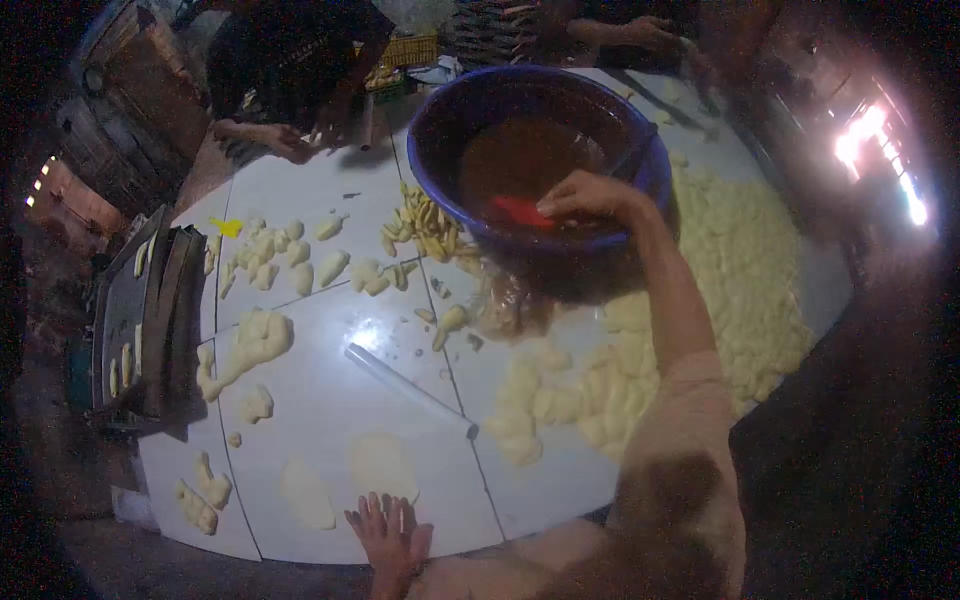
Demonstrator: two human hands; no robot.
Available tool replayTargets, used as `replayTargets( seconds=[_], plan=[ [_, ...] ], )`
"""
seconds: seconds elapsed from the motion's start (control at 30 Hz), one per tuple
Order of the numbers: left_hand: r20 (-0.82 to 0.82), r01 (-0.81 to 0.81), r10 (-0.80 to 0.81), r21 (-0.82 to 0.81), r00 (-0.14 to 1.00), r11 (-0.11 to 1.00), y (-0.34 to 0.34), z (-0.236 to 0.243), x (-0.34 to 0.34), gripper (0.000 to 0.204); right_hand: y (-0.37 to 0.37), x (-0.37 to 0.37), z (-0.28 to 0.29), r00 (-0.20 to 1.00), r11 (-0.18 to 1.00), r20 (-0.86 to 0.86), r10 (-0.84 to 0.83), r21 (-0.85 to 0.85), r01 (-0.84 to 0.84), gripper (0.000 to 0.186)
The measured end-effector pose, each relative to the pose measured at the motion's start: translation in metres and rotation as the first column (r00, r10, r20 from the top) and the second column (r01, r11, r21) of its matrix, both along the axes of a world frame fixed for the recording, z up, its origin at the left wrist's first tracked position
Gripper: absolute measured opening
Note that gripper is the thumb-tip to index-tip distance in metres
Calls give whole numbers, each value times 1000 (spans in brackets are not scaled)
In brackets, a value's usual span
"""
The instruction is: The person flattens dough pieces with a roller, spreads chocolate filling onto the dough with a spatula, and adds banana pieces. The person then rolls the dough around the filling by hand and places the assembled rolls onto a baking tray.
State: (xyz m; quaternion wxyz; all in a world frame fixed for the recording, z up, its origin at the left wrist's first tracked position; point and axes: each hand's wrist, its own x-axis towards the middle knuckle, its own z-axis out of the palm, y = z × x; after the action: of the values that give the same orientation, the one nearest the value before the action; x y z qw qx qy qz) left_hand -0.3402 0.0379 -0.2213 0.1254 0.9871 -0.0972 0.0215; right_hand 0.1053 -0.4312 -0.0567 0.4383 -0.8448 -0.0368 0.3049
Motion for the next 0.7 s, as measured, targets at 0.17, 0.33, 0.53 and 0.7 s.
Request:
replayTargets(
  seconds=[0.17,0.33,0.53,0.7],
  plan=[
    [50,-5,8,-69,999,998,1,4,-8,56,26,-25,17,996,976,-31,-80,199,85,36],
    [139,-6,28,-157,990,988,-1,18,5,43,69,-58,40,973,995,214,90,25,-98,35],
    [159,-1,37,-221,987,975,-1,20,18,40,150,-129,12,940,939,3,341,52,-340,30],
    [215,5,59,-287,975,958,2,17,13,45,230,-216,-25,897,906,130,422,-50,-419,32]
  ],
)
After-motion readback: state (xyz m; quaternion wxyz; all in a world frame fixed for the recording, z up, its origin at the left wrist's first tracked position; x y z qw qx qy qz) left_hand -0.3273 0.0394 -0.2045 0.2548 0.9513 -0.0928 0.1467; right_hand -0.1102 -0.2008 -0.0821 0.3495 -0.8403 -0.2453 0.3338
